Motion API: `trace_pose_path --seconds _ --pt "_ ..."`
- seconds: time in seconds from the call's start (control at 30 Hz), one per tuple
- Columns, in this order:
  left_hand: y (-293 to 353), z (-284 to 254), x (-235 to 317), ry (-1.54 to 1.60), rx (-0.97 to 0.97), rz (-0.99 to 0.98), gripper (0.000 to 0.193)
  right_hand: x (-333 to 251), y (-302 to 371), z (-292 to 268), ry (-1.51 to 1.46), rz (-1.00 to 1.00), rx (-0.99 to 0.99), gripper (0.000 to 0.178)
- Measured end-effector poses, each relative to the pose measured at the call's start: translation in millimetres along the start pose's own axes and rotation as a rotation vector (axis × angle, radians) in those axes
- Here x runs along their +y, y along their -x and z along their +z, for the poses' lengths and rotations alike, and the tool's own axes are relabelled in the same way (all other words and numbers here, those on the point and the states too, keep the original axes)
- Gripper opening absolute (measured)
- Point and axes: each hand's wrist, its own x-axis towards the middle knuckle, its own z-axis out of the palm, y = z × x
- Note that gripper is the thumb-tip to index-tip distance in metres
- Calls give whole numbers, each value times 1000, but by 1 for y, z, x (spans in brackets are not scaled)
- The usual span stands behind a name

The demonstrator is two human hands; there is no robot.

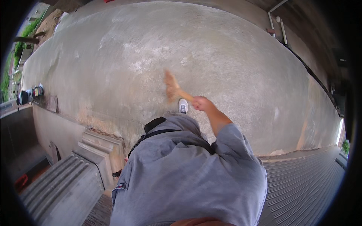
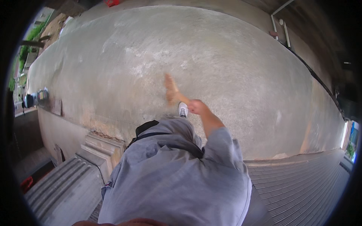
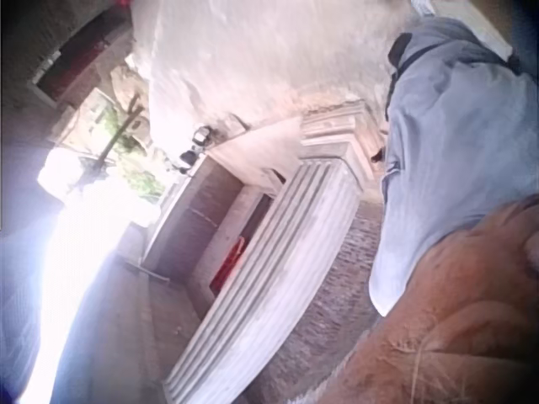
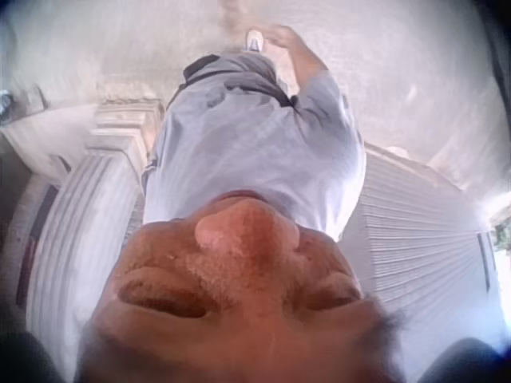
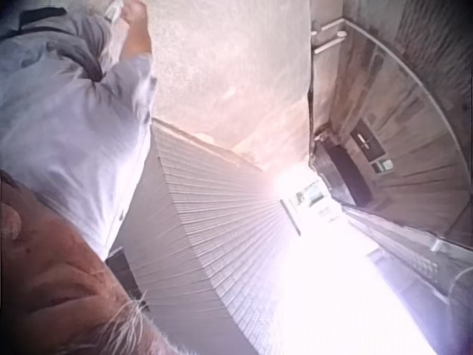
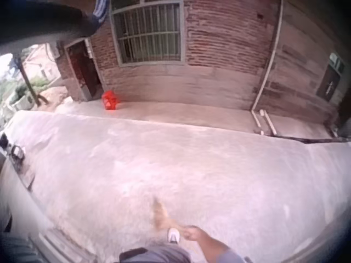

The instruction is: The person sweeps a concrete outdoor area using a broom and a dustpan. They move around the space, sweeping debris into piles and occasionally using the dustpan to collect the dirt. The person navigates around obstacles like a scooter and a red stool while cleaning.

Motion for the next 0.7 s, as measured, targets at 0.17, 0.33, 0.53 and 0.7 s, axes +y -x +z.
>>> trace_pose_path --seconds 0.17,0.33,0.53,0.7 --pt "-20 45 72 -35 -41 39 16 -53 137 -126 -353 -9 410 21" --pt "-70 110 153 -21 -233 82 16 -51 184 -180 -425 -174 694 21" --pt "-76 206 280 -77 -288 164 18 -41 135 -195 -471 -292 1125 14" --pt "-67 260 357 -12 -261 265 18 -35 116 -190 -343 -347 1108 5"
